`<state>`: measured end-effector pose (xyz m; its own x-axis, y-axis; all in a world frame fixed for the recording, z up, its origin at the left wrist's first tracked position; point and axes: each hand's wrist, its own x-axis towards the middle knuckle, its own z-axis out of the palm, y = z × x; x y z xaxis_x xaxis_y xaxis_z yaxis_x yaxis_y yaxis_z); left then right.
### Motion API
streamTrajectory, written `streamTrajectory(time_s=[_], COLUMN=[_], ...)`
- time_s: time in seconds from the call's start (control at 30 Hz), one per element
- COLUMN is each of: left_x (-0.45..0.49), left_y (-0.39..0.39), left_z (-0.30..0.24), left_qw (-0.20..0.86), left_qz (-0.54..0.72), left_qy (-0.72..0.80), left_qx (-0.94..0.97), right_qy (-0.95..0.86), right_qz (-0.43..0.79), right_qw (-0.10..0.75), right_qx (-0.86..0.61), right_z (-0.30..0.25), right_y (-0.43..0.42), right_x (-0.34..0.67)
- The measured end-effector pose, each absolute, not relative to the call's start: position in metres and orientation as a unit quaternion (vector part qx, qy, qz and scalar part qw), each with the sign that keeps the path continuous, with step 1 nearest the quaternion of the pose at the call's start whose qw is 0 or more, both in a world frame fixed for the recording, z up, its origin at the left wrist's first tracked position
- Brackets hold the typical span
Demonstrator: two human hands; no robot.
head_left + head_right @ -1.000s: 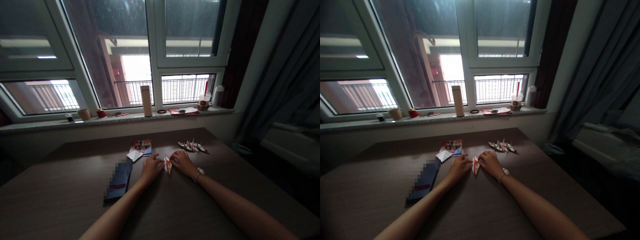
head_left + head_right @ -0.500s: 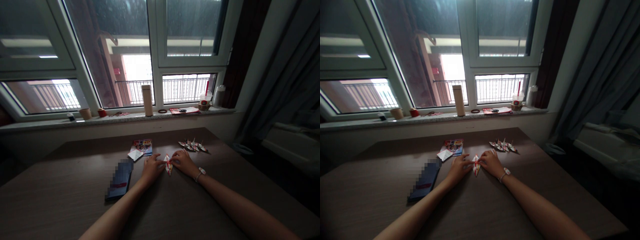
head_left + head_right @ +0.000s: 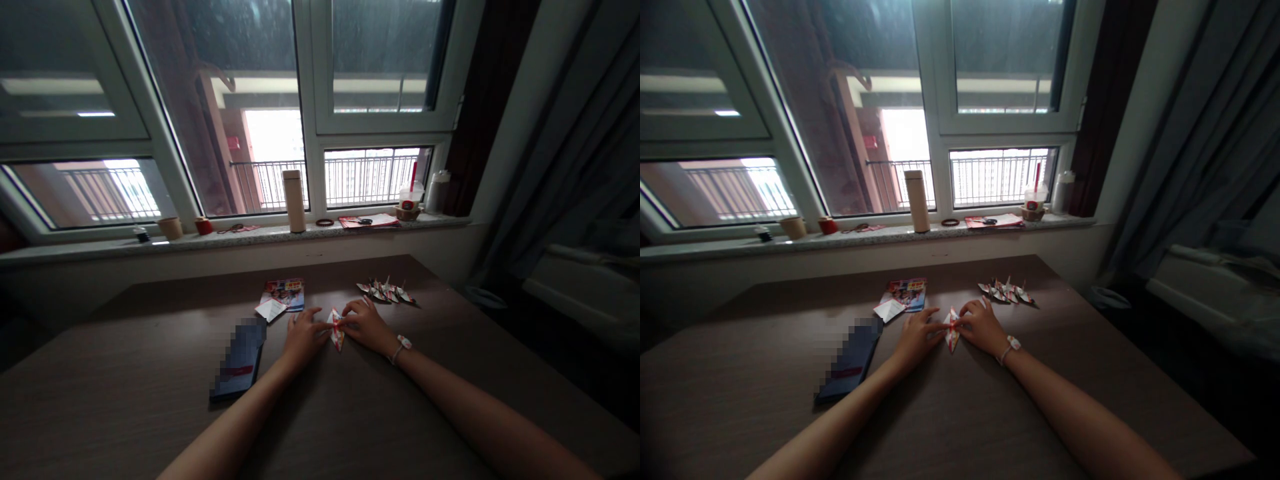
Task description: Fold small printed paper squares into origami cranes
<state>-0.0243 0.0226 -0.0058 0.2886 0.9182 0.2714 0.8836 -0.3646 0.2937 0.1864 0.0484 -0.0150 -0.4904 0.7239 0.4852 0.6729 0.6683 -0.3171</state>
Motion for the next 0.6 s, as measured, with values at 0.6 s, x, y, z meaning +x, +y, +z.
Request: streamTrajectory(time_s=[0.6], left_x=[-0.0235], left_y=[0.018], left_z=[-0.0011], left_qw=[0.005], left_qz=[0.174], left_qy=[0.544], left_qx=[0.821], right_qy=[-0.888], right_qz=[0.037], right_qw=[0.256], right_qx=[-0.381], right_z=[-0.0056], right_y=[0.047], right_x=[0.1885])
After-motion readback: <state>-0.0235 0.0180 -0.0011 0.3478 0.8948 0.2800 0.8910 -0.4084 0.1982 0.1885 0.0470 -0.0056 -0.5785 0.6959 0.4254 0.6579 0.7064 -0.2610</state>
